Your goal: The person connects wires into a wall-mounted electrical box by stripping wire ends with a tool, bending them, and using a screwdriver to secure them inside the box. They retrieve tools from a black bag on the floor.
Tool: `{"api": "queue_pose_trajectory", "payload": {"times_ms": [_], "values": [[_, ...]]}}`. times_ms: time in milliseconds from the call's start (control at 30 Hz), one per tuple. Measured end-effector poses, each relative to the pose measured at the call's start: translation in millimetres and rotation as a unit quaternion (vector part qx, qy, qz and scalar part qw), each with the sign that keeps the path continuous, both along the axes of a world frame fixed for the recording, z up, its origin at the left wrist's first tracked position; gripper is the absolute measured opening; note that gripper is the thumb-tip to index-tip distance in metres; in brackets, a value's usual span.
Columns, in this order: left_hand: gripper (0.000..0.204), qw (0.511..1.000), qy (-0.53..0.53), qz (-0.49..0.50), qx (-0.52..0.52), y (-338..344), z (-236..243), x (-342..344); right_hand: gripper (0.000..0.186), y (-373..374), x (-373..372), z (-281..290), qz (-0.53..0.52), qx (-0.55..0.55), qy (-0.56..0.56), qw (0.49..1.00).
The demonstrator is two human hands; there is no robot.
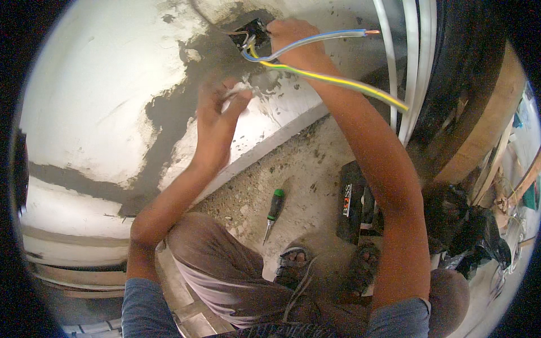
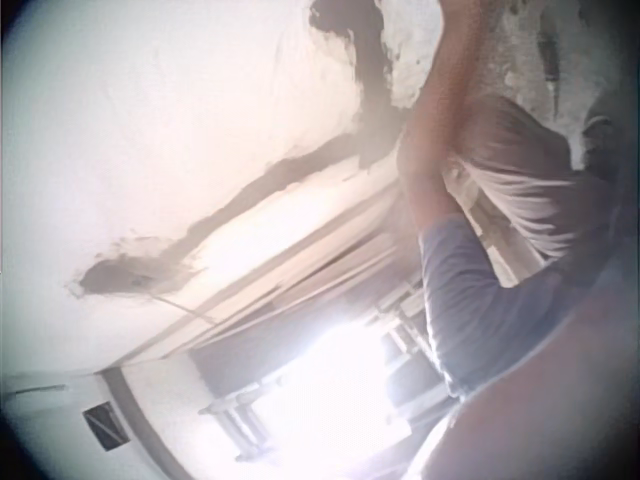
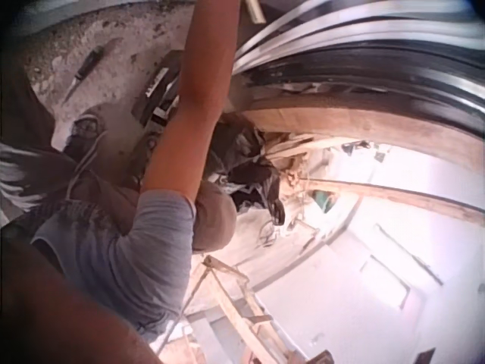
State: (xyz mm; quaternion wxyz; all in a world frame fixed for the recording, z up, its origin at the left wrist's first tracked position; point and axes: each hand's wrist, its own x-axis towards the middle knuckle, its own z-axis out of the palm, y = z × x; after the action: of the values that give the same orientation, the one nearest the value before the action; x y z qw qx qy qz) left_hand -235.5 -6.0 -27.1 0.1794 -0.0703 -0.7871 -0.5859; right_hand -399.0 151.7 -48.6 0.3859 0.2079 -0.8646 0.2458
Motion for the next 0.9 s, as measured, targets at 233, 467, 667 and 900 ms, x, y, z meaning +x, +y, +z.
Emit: {"api": "queue_pose_trajectory", "payload": {"times_ms": [233, 467, 667, 900], "values": [[0.057, 0.859, 0.410, 0.017, -0.307, 8, 59, -67, 0.020, 14, 31, 44, 0.021, -0.006, -0.188, 0.982], [0.038, 0.659, 0.546, 0.259, -0.447, -18, 142, -139, 0.021, 17, -6, -8, 0.030, -0.074, -0.087, 0.993], [0.062, 0.609, 0.572, 0.280, -0.473, -27, 141, -160, 0.018, -9, -11, -29, 0.096, -0.216, -0.070, 0.969], [0.061, 0.580, 0.579, 0.301, -0.488, -31, 146, -160, 0.020, -18, -18, -26, 0.100, -0.211, -0.007, 0.972]]}}
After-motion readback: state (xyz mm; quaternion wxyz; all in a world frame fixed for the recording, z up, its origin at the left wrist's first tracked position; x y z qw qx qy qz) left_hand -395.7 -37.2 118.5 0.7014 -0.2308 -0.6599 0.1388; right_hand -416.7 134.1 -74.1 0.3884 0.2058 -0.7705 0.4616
